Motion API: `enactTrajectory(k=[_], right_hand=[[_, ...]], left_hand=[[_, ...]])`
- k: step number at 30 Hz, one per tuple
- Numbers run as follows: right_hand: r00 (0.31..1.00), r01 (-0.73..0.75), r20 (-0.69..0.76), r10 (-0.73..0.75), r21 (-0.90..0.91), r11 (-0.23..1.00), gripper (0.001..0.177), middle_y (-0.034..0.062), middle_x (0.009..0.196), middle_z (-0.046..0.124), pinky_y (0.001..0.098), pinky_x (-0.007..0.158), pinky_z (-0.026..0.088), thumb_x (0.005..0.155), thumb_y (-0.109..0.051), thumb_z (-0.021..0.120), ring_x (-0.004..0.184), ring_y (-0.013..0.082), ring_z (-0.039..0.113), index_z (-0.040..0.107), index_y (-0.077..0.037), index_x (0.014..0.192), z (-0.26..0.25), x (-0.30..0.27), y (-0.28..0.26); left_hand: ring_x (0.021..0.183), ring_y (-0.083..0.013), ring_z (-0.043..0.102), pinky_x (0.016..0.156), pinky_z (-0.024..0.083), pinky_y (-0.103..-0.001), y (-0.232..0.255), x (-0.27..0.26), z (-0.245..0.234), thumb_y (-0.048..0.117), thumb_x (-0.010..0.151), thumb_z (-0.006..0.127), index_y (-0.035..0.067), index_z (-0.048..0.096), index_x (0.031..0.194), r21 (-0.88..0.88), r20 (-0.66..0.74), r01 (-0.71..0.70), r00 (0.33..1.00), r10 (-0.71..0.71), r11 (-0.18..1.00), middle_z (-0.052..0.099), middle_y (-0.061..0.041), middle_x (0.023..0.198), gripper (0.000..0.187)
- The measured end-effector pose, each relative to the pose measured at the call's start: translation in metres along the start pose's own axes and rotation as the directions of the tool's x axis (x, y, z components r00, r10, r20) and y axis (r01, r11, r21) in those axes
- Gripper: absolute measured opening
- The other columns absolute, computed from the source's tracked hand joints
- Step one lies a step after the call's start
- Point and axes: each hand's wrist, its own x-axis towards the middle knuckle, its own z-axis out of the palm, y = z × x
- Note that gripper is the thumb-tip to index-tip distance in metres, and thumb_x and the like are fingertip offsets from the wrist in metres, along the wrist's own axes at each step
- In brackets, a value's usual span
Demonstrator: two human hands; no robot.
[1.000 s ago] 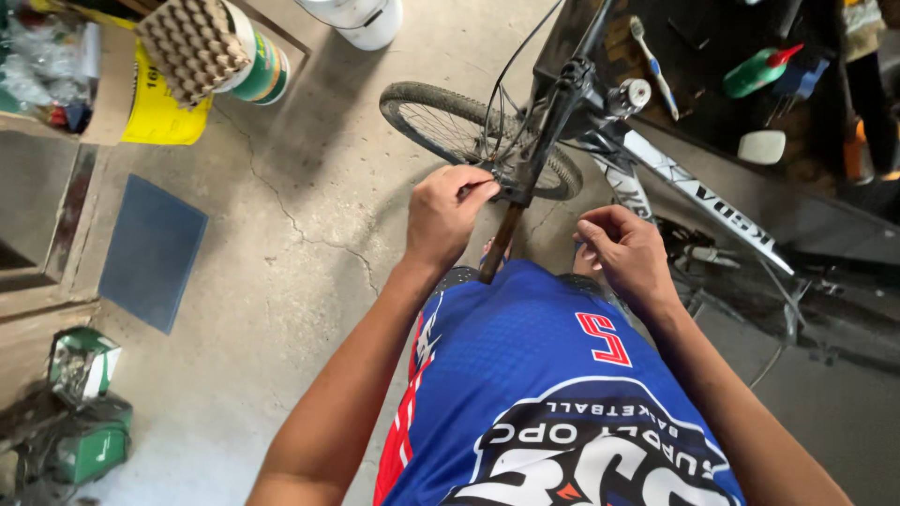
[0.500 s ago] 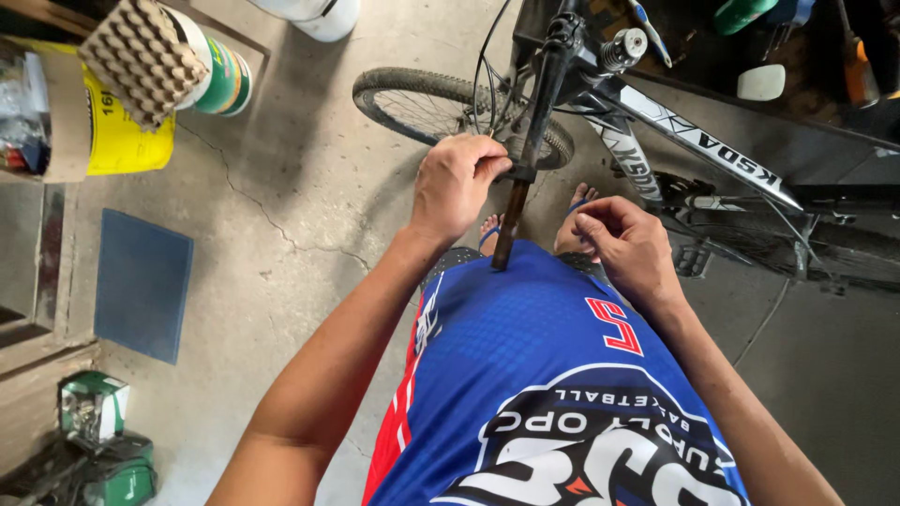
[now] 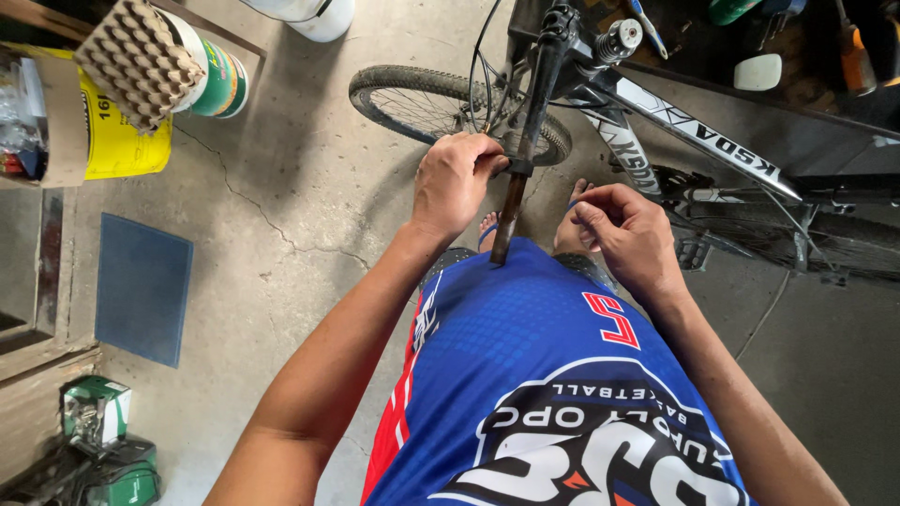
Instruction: The person works on a bicycle handlebar, removing the old grip from the bar and handling a small metal part. They sand the part with a piece of sandpaper, apply liquid from a green squeeze bottle onto it, and slide a new grip onto the handlebar, pressing and twisting it into place.
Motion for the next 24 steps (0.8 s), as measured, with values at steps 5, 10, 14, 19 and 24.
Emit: enactTrajectory(k=[5, 10, 14, 19, 24], right_hand=[[1.0, 0.017, -0.016, -0.017, -0.038, 0.999, 0.018, 0.0045, 0.091, 0.075, 0.0238, 0.064, 0.056, 0.101, -0.015, 0.066, 0.077, 0.0072, 0.068, 0.071, -0.001, 0.11, -0.002, -0.004, -0.003], [1.0, 0.008, -0.009, -0.009, -0.035, 0.999, 0.018, 0.0049, 0.091, 0.075, 0.0239, 0.065, 0.056, 0.102, -0.015, 0.065, 0.075, 0.0082, 0.067, 0.071, -0.001, 0.11, 0.0, -0.006, -0.007], [1.0, -0.003, -0.002, 0.003, 0.011, 1.0, 0.018, 0.004, 0.091, 0.075, 0.0228, 0.065, 0.055, 0.102, -0.016, 0.064, 0.076, 0.0071, 0.067, 0.07, 0.0, 0.109, 0.0, -0.007, -0.007], [1.0, 0.005, 0.0, -0.005, 0.042, 0.999, 0.018, 0.0041, 0.09, 0.074, 0.0227, 0.064, 0.054, 0.102, -0.015, 0.065, 0.074, 0.0068, 0.065, 0.07, 0.0, 0.11, 0.0, -0.006, -0.006], [1.0, -0.001, -0.009, 0.001, 0.022, 1.0, 0.019, 0.0036, 0.088, 0.073, 0.0221, 0.063, 0.054, 0.101, -0.016, 0.065, 0.073, 0.0063, 0.065, 0.07, 0.0, 0.111, -0.001, -0.007, -0.008]], left_hand=[[0.089, -0.0338, 0.065, 0.077, 0.051, -0.045, 0.002, 0.002, 0.001, 0.016, 0.087, 0.079, 0.008, 0.073, 0.093, 0.051, 0.006, -0.002, 1.0, 0.002, 0.999, 0.07, -0.011, 0.087, 0.011], [0.093, -0.0328, 0.065, 0.079, 0.052, -0.044, 0.005, 0.003, 0.002, 0.012, 0.089, 0.075, 0.008, 0.071, 0.092, 0.151, 0.051, -0.122, 0.992, 0.116, 0.981, 0.069, -0.01, 0.09, 0.006], [0.097, -0.0312, 0.064, 0.082, 0.053, -0.043, 0.008, 0.01, 0.004, 0.003, 0.089, 0.067, 0.006, 0.07, 0.091, 0.247, 0.145, -0.216, 0.972, 0.184, 0.945, 0.067, -0.011, 0.091, 0.004], [0.097, -0.0325, 0.063, 0.081, 0.053, -0.045, 0.009, 0.018, 0.001, 0.001, 0.084, 0.065, 0.006, 0.071, 0.089, 0.301, 0.23, -0.256, 0.954, 0.19, 0.919, 0.066, -0.013, 0.09, 0.01], [0.099, -0.0323, 0.064, 0.081, 0.053, -0.044, 0.012, 0.019, -0.001, -0.002, 0.083, 0.063, 0.007, 0.073, 0.092, 0.26, 0.224, -0.245, 0.956, 0.188, 0.934, 0.067, -0.012, 0.091, 0.016]])
